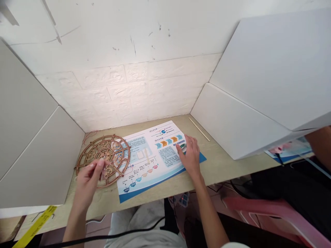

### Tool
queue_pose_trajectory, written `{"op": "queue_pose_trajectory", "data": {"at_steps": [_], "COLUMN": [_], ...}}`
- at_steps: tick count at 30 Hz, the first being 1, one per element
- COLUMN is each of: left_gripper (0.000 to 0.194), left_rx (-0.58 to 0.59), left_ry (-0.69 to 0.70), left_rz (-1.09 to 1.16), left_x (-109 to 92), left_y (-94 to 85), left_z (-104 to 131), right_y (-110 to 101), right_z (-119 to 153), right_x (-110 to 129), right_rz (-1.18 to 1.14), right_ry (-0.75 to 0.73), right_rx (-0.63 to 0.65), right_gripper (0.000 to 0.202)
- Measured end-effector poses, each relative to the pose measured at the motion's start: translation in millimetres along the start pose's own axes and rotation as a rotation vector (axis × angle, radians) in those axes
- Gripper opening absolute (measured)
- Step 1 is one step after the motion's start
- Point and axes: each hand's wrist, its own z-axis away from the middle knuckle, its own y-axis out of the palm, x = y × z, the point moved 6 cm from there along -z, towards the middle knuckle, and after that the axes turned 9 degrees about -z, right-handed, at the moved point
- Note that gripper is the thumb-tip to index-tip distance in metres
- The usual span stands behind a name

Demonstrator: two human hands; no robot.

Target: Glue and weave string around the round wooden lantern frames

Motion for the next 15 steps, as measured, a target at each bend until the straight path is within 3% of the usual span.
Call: {"op": "queue_pose_trajectory", "data": {"at_steps": [3,7,9,11,12,13,15], "left_gripper": [0.048,0.038,0.036,0.033,0.030,0.028,0.023], "left_rx": [-0.060,-0.075,-0.019,0.042,0.066,0.082,0.089], "left_ry": [0.110,0.257,0.355,0.449,0.447,0.435,0.368], "left_rz": [0.050,0.217,0.296,0.380,0.407,0.431,0.460], "left_x": [-39.0,-101.1,-133.6,-159.3,-165.6,-168.2,-162.2], "left_y": [-26.6,-50.3,-52.4,-50.2,-47.5,-44.5,-38.4], "left_z": [-12.1,-25.5,-28.4,-28.1,-28.3,-28.5,-30.3], "right_y": [-14.4,-12.0,-5.0,4.8,8.6,12.3,16.6], "right_z": [3.1,9.9,12.7,17.7,20.4,23.6,29.3], "right_x": [36.4,114.0,160.9,206.7,224.4,238.3,251.6], "right_rz": [-0.225,-0.545,-0.725,-1.211,-1.361,-1.453,-1.511], "right_ry": [0.048,0.019,-0.031,-0.030,-0.009,0.014,0.070], "right_rx": [-0.034,0.142,0.273,0.482,0.555,0.624,0.697], "right_gripper": [0.062,0.041,0.051,0.080,0.088,0.081,0.043]}}
